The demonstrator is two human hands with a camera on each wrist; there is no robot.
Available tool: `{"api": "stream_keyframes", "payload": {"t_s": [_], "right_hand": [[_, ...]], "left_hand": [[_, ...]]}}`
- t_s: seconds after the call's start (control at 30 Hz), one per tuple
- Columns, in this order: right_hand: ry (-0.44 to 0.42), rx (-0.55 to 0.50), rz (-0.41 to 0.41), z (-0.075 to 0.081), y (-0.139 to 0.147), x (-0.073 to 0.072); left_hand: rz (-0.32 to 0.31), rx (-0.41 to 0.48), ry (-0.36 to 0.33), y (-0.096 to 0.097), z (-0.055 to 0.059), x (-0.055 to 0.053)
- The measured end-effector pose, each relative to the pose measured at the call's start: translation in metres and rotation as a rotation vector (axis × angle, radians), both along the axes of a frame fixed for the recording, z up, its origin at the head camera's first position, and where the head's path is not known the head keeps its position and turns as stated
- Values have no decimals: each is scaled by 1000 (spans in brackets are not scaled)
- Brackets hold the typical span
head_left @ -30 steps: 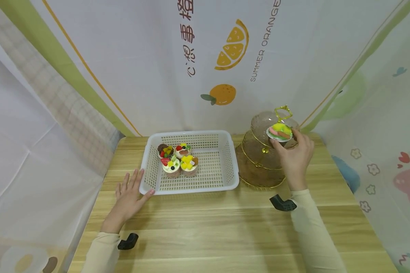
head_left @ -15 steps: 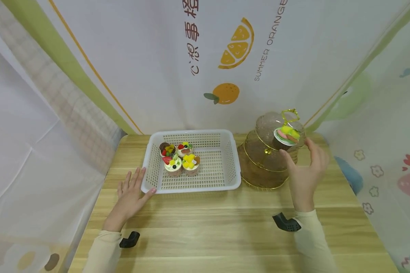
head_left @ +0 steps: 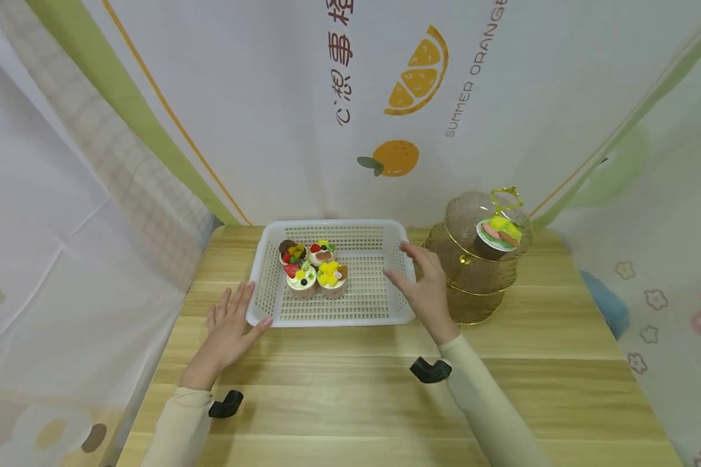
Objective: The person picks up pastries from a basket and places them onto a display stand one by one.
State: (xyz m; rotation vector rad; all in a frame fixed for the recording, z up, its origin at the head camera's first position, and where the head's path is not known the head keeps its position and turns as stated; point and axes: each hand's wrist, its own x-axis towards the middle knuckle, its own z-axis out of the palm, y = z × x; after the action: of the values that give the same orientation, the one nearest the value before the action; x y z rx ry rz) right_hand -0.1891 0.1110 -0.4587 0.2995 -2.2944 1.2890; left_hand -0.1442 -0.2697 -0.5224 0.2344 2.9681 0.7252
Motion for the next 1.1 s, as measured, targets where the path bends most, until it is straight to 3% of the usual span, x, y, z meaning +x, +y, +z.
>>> {"api": "stream_keyframes", "payload": {"t_s": [0.23, 0.33, 0.47, 0.77, 0.97, 1.1], "right_hand": [[-167, 74, 159, -2, -49, -74], [-251, 142, 187, -15, -59, -103], [-376, 233, 205, -35, -64, -127], [-518, 368, 269, -72, -77, -146], [-600, 343, 303, -91, -88, -153], [-604, 324, 340, -91, -91, -149]], "left_hand": [[2, 10, 0, -2, 0, -3], [1, 4, 5, -2, -1, -4], [5, -3, 4, -2, -4, -4], [14, 25, 13, -3, -5, -1], [0, 42, 12, -2, -7, -2], [3, 56, 10, -2, -7, -1]]}}
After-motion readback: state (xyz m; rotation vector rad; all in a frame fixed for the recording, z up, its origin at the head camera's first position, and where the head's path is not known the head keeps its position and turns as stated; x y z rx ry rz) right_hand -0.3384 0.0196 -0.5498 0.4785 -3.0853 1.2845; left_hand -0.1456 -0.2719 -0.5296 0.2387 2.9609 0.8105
